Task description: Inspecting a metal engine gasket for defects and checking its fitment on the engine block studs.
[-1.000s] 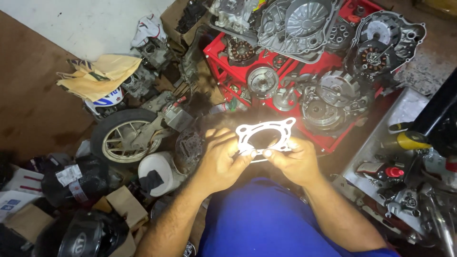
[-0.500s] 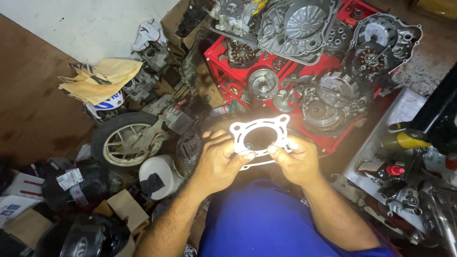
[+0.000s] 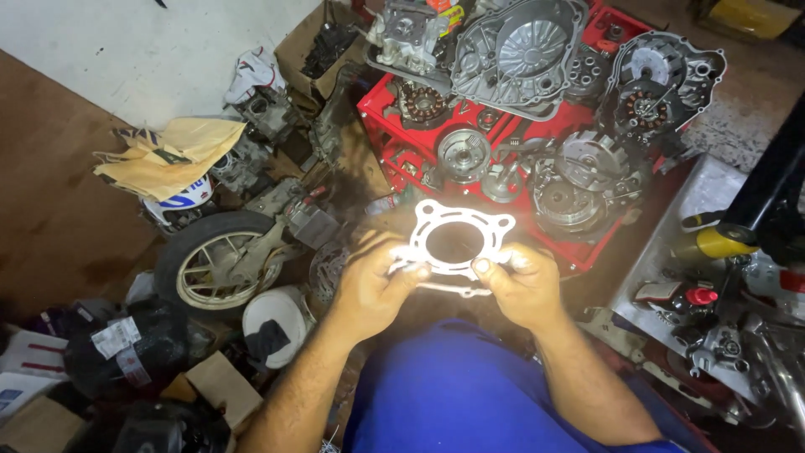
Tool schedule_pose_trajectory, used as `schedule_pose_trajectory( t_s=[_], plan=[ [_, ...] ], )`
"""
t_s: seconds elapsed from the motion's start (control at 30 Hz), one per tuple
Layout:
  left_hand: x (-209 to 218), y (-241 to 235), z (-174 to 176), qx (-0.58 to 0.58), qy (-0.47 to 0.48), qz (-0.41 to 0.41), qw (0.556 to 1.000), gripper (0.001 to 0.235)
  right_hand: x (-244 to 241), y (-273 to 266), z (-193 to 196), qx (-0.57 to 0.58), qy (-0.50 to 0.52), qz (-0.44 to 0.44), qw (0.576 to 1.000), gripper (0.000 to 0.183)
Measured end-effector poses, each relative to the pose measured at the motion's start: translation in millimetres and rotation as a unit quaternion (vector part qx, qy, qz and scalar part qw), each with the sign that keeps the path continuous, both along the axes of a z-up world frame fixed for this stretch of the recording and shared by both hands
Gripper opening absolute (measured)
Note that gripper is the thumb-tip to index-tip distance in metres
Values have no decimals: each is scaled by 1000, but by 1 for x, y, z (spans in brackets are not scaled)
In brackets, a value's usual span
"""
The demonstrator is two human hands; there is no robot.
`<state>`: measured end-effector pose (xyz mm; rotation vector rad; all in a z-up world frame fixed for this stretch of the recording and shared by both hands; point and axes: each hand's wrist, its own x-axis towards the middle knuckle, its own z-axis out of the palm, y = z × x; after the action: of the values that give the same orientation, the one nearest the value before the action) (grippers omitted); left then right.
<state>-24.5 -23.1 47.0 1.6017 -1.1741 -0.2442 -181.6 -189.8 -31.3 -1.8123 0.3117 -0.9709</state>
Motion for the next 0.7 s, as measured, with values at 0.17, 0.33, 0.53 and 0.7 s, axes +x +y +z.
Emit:
schedule_pose_trajectory(
  t_s=[0.17, 0.33, 0.53, 0.7],
  plan=[
    [15, 4, 3, -30, -19, -18, 999, 36, 9, -7, -3, 29, -32, 59, 997, 23],
    [27, 9, 1, -30, -66, -20, 997, 43, 14, 3, -5, 26, -35, 16, 999, 16],
    [45, 12, 6, -21, -106, -22, 994, 48, 22, -4, -30, 42, -6, -10, 999, 34],
    [53, 14, 20, 40, -148, -53, 987, 49, 34, 12, 24, 115, -18, 18, 993, 20]
  ],
)
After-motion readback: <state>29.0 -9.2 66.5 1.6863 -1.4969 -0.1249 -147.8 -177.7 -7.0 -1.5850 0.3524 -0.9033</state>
